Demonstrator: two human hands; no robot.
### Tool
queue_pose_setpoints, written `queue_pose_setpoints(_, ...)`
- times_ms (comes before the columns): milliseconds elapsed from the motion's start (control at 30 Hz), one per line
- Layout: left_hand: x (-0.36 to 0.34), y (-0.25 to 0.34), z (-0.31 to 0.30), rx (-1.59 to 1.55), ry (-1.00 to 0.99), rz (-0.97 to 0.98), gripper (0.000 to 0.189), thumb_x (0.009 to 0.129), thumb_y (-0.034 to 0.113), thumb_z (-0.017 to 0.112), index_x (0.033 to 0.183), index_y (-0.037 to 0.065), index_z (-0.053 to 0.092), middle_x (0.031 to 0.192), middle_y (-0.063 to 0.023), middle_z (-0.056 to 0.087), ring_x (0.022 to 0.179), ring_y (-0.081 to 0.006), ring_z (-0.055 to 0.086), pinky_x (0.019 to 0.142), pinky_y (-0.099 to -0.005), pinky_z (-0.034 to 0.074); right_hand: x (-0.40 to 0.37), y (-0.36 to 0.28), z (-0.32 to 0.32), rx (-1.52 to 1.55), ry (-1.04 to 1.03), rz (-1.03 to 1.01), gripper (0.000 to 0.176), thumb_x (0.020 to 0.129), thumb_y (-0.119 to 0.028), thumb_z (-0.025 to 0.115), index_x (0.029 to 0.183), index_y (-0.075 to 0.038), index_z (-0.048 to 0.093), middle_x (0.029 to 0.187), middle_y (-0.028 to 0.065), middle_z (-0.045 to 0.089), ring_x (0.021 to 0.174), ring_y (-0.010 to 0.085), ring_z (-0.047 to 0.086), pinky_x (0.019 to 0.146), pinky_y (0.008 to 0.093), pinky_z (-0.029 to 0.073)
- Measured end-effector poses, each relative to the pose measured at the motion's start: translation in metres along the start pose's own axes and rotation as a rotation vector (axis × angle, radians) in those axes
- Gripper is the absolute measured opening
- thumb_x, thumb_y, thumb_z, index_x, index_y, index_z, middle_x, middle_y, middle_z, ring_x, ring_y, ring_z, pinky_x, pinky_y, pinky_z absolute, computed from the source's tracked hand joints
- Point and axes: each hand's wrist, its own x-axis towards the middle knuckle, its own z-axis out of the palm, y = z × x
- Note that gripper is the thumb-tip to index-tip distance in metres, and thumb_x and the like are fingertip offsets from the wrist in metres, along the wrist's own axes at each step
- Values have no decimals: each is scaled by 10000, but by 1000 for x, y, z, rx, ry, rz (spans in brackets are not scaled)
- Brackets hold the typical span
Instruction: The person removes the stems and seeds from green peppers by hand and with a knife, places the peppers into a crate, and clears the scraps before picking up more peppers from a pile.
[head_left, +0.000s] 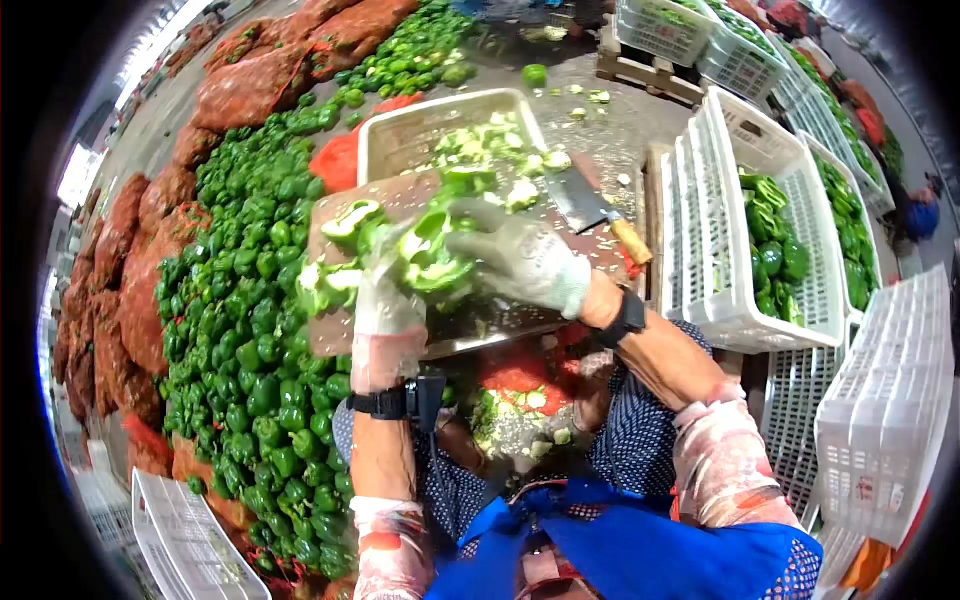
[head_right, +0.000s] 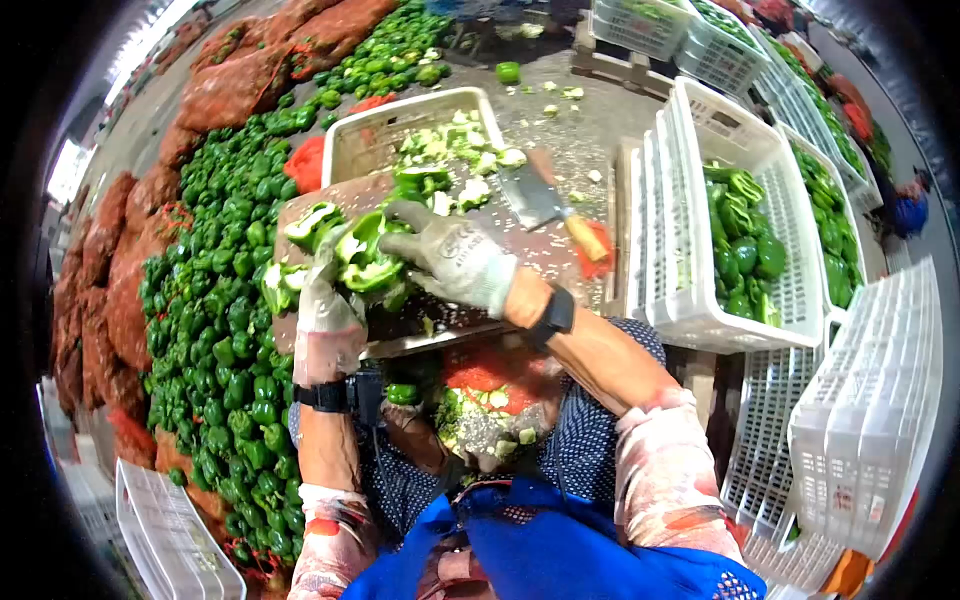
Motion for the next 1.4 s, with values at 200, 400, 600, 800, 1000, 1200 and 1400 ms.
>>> queue_pose_setpoints(200,5,3,-1,-65,-27,-55,662,925,572,433,1370,82,417,1306,-156,509,1181,-295,517,971,-433,468,-4,-46,-66,1114,122,435,499,891,-353,655,1237,-9,552,1078,113,637,957,167,601,823,300,508)
queue_pose_setpoints(400,8,-6,2,-104,-90,-80,905,824,730,451,1418,54,358,1436,-154,359,1296,-340,388,1063,-524,336,-19,-7,-45,584,40,598,489,944,-378,536,1242,9,553,1051,166,655,872,171,641,712,297,543)
queue_pose_setpoints(600,11,17,-26,-226,-19,39,943,728,647,677,1361,21,366,1334,-208,408,1207,-407,455,973,-569,426,-141,111,-145,1640,1100,122,375,989,-313,450,1163,11,523,988,110,592,753,130,559,643,291,508)
queue_pose_setpoints(800,4,29,-33,-362,-11,84,885,798,555,665,1385,2,301,1320,-218,404,1197,-419,466,956,-583,439,-81,74,-102,1287,841,574,421,940,-398,527,1151,-36,563,1123,125,612,807,162,618,627,268,517)
queue_pose_setpoints(1000,5,32,-41,-336,-35,100,868,800,519,682,1376,-13,312,1291,-224,448,1126,-397,525,891,-564,498,42,51,7,30,-24,666,466,868,-422,594,1176,-72,606,1173,202,619,1080,338,598,939,426,465)
queue_pose_setpoints(1200,5,32,-52,-305,2,71,755,856,512,607,1361,2,373,1272,-206,480,1114,-384,539,885,-570,497,51,80,69,-184,-193,669,429,869,-314,546,1206,-51,504,1186,200,566,1080,353,579,908,490,448)
queue_pose_setpoints(1400,18,21,-56,-287,44,20,637,928,468,507,1363,15,396,1259,-178,469,1124,-348,513,934,-537,470,35,79,48,359,37,855,430,843,-305,570,1132,13,588,964,192,662,856,250,631,772,365,499)
